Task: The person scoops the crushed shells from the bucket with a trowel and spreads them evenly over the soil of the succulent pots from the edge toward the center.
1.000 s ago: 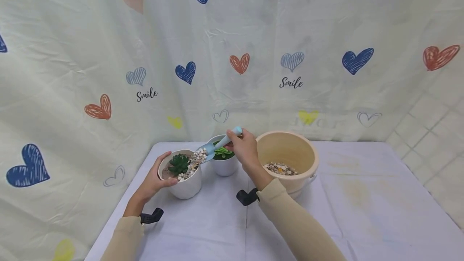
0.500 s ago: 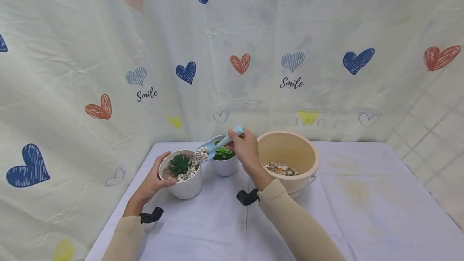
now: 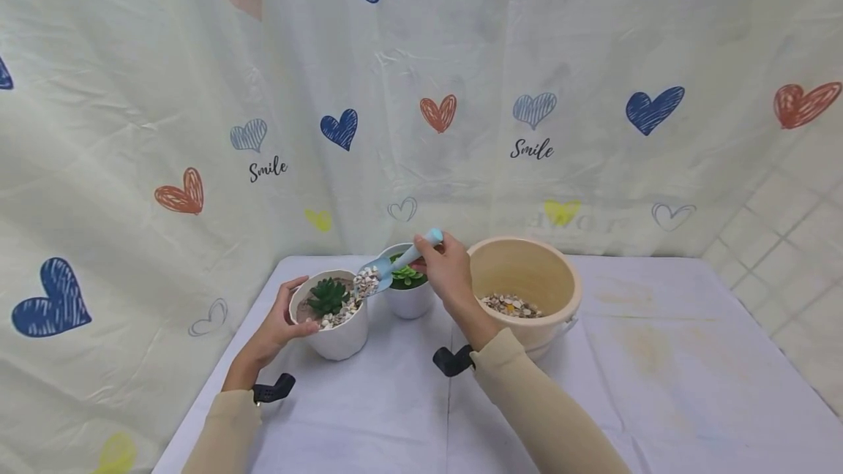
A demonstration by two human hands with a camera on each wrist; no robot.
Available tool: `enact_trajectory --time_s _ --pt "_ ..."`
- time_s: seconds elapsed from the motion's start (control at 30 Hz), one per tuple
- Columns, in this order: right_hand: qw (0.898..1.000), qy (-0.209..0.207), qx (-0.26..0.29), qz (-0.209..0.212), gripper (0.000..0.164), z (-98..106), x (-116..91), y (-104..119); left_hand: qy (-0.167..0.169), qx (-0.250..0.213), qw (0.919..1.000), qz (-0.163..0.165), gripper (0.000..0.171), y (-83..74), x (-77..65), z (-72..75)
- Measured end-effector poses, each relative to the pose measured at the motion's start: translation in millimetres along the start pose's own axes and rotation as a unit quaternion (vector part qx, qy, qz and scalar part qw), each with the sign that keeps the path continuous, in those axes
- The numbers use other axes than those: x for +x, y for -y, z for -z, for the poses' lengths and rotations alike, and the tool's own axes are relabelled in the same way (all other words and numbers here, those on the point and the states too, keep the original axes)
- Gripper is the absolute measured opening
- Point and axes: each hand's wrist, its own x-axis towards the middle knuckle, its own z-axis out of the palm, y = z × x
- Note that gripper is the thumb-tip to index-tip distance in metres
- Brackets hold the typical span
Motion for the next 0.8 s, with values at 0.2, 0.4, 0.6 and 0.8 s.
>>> enact_trajectory --time_s 0.2,0.4,0.6,0.8 --pt "1.000 0.006 0.000 0.010 0.030 1.0 -1.6 0.5 0.002 -0.004 1.0000 -0.001 0.106 -2.3 -0.1 0.3" --pt "1.000 0.009 0.000 0.018 0.029 0.7 -3.8 1.9 0.003 0.014 0.9999 0.009 0.105 -7.1 -0.9 -1.2" --pt "1.000 0.007 -0.008 0.022 0.028 0.4 -4.2 2.8 0.006 0.038 0.9989 0.026 0.108 -8.2 -0.8 -1.7" --pt "0.999 0.004 -0.022 0.026 0.030 -0.1 -1.4 5.0 0.003 0.038 0.9988 0.031 0.110 -8.3 -0.5 -1.9"
